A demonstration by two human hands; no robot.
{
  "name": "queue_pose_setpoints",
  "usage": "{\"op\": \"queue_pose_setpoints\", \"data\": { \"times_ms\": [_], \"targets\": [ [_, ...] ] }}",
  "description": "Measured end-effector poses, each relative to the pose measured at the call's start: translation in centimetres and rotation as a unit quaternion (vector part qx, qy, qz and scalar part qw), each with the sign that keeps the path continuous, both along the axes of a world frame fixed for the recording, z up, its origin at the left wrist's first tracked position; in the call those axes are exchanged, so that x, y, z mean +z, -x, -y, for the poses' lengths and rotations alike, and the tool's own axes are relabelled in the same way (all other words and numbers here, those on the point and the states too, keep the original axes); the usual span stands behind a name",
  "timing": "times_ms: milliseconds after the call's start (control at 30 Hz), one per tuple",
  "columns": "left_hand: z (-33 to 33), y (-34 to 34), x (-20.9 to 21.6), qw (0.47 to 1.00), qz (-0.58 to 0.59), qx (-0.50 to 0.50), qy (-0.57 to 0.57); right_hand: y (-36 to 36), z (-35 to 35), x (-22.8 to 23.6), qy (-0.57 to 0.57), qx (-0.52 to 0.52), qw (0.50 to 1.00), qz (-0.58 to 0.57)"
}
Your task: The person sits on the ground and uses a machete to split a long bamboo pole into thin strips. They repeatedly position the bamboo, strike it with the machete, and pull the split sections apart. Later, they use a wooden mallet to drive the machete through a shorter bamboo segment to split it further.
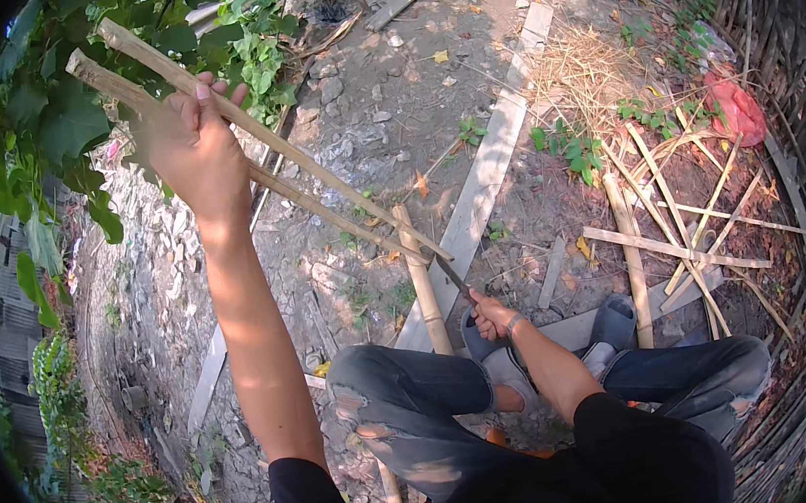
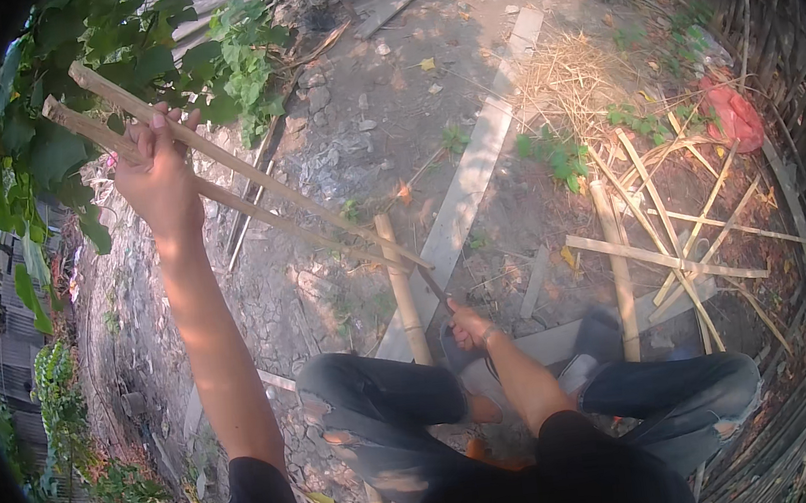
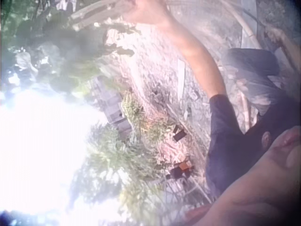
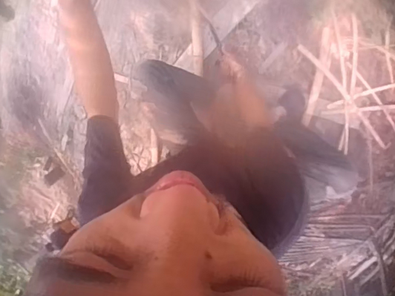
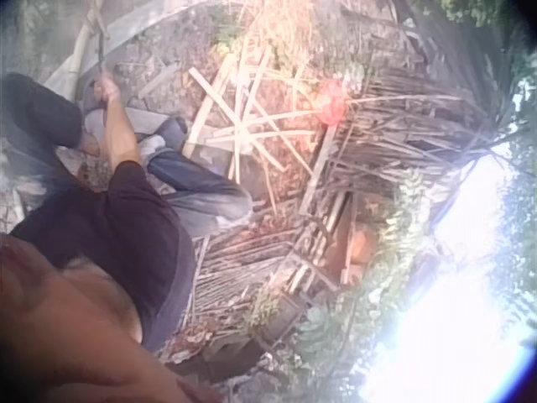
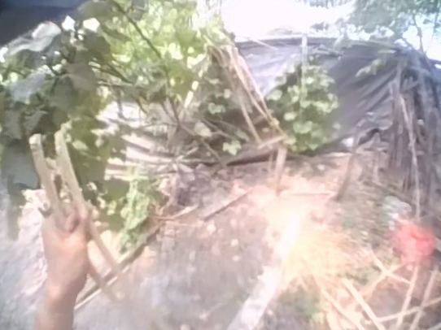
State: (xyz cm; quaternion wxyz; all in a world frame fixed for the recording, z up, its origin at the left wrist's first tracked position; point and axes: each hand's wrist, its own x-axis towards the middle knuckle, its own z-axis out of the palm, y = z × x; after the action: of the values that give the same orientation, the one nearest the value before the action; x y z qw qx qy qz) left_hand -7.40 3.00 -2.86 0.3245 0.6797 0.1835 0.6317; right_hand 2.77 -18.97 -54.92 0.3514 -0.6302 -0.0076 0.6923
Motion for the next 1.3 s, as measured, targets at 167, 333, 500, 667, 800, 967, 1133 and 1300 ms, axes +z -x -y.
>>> {"op": "queue_pose_setpoints", "data": {
  "times_ms": [167, 333, 500, 667, 800, 967, 1133, 1300],
  "targets": [
    [-2.6, 3.2, -1.4, 0.997, 0.071, 0.030, 0.026, -0.5, 4.9, -1.5, -0.020, -0.090, 0.958, -0.271],
    [-1.2, 2.9, -0.8, 0.998, 0.050, 0.037, 0.010, 0.1, 7.1, 2.3, -0.031, -0.146, 0.975, -0.167],
    [1.5, 2.1, 2.0, 0.995, 0.085, 0.040, 0.020, -1.8, 10.0, 5.3, -0.028, -0.053, 0.998, -0.014],
    [3.9, 4.0, 7.6, 0.983, 0.184, -0.027, -0.002, -3.1, 12.9, 9.9, -0.043, 0.023, 0.991, 0.122],
    [4.0, 2.7, 6.9, 0.963, 0.265, -0.036, 0.038, -3.9, 17.4, 12.5, -0.081, 0.041, 0.978, 0.186],
    [12.4, -9.5, 0.4, 0.885, 0.404, -0.031, 0.228, -3.4, 24.8, 12.8, -0.043, -0.014, 0.980, 0.196],
    [21.0, -21.7, -3.5, 0.824, 0.394, -0.041, 0.404, -3.0, 28.2, 14.3, -0.027, -0.001, 0.969, 0.244],
    [31.4, -33.1, -13.0, 0.783, -0.014, -0.260, 0.564, -2.7, 27.4, 13.8, -0.040, 0.020, 0.960, 0.275]
  ]
}}
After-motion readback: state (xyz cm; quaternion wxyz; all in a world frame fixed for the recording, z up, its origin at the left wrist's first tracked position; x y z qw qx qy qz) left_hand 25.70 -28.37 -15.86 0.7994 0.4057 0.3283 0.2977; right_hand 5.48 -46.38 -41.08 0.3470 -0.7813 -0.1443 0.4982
